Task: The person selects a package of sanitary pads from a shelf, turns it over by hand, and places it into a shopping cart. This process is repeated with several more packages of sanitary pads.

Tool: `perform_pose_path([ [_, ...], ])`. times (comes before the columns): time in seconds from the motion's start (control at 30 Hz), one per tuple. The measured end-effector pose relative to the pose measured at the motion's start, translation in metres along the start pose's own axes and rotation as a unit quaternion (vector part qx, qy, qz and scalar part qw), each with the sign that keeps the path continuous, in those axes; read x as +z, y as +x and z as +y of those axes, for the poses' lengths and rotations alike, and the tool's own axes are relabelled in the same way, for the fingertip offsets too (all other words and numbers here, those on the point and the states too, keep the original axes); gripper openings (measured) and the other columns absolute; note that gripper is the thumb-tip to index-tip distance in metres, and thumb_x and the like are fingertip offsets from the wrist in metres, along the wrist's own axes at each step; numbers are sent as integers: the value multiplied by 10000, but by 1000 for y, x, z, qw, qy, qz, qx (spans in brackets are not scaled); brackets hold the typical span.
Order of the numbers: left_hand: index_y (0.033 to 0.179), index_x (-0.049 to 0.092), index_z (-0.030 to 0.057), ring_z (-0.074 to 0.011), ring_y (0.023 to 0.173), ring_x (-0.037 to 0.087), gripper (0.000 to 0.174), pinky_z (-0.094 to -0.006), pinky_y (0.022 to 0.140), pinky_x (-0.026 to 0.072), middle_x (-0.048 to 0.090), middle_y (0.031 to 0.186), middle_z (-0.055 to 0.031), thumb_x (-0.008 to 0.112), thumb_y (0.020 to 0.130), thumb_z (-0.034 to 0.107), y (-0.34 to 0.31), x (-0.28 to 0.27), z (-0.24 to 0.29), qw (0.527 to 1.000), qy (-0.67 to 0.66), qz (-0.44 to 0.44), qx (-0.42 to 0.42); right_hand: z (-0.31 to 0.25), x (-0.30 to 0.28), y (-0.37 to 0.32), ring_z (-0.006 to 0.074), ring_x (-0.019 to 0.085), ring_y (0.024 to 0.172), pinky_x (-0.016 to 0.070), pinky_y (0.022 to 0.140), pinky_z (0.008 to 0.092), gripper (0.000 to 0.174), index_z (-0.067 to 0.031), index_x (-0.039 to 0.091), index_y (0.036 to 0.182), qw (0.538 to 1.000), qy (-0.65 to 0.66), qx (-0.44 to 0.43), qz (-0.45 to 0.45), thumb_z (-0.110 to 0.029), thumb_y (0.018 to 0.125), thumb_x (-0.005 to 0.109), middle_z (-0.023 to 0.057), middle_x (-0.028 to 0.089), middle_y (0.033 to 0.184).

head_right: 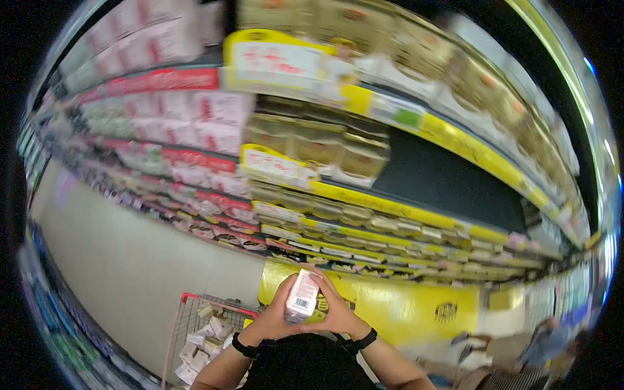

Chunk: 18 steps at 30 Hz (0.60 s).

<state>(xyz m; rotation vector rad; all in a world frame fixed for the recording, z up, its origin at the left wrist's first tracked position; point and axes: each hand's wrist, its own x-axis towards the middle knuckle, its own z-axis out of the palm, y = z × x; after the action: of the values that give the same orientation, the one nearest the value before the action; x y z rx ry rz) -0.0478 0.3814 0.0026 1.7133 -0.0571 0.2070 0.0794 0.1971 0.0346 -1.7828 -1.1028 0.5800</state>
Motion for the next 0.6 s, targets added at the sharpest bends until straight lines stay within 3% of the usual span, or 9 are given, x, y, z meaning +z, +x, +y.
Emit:
perform_pose_path([
  [0.1,1634,124,25,-368,1531,270,1235,-478,1202,348,251,1636,-235,925,751,344,16,15,13,992,-77,-95,-17,20,-11,-27,414,370,1467,323,1203,468,1135,-54,297,1589,995,-20,26,90,-320,692,939,235,382,1556],
  [0.17,1630,161,42,-334,1528,283,1230,-483,1180,380,248,1649,-190,937,728,356,31,20,13,985,-110,-128,-32,29,-32,-40,410,389,1452,339,1193,468,1142,-51,297,1588,994,-14,24,109,-312,683,943,231,407,1534],
  [0.33,1627,201,73,-280,1523,302,1226,-469,1168,387,277,1650,-136,940,710,413,64,42,2,977,-133,-166,-30,-10,-69,-74,412,456,1414,363,1191,474,1170,-21,309,1565,982,24,64,175,-270,625,960,239,441,1522],
  [0.37,1629,199,78,-278,1521,307,1223,-470,1171,381,289,1645,-138,935,715,423,70,48,4,975,-138,-171,-25,-10,-73,-81,412,448,1423,361,1195,476,1168,-22,312,1563,982,16,29,184,-273,625,961,240,432,1533],
  [0.4,1638,186,96,-273,1520,311,1153,-465,1177,366,303,1642,-123,835,807,564,71,58,4,968,-170,-180,-44,-9,-76,-87,412,439,1432,359,1199,479,1166,-24,315,1561,981,8,-7,192,-276,625,962,240,424,1544],
  [0.5,1639,190,106,-270,1524,305,1075,-460,1191,353,307,1642,-109,673,885,702,78,93,9,874,-413,-180,-183,-12,-87,-105,416,425,1448,361,1204,483,1148,-22,334,1550,977,-22,-70,200,-289,627,964,243,407,1565],
  [0.53,1635,202,99,-261,1515,325,993,-449,1210,330,339,1630,-98,539,944,728,71,100,3,860,-423,-178,-223,-10,-91,-107,416,428,1445,366,1202,481,1141,-18,342,1545,974,-33,-90,205,-290,628,965,242,410,1563],
  [0.6,1629,215,91,-251,1504,347,951,-439,1219,318,372,1615,-96,528,966,696,70,117,-4,851,-430,-178,-245,-8,-104,-114,418,442,1432,396,1181,478,1076,4,375,1513,969,-70,-105,211,-300,650,941,246,415,1555],
])
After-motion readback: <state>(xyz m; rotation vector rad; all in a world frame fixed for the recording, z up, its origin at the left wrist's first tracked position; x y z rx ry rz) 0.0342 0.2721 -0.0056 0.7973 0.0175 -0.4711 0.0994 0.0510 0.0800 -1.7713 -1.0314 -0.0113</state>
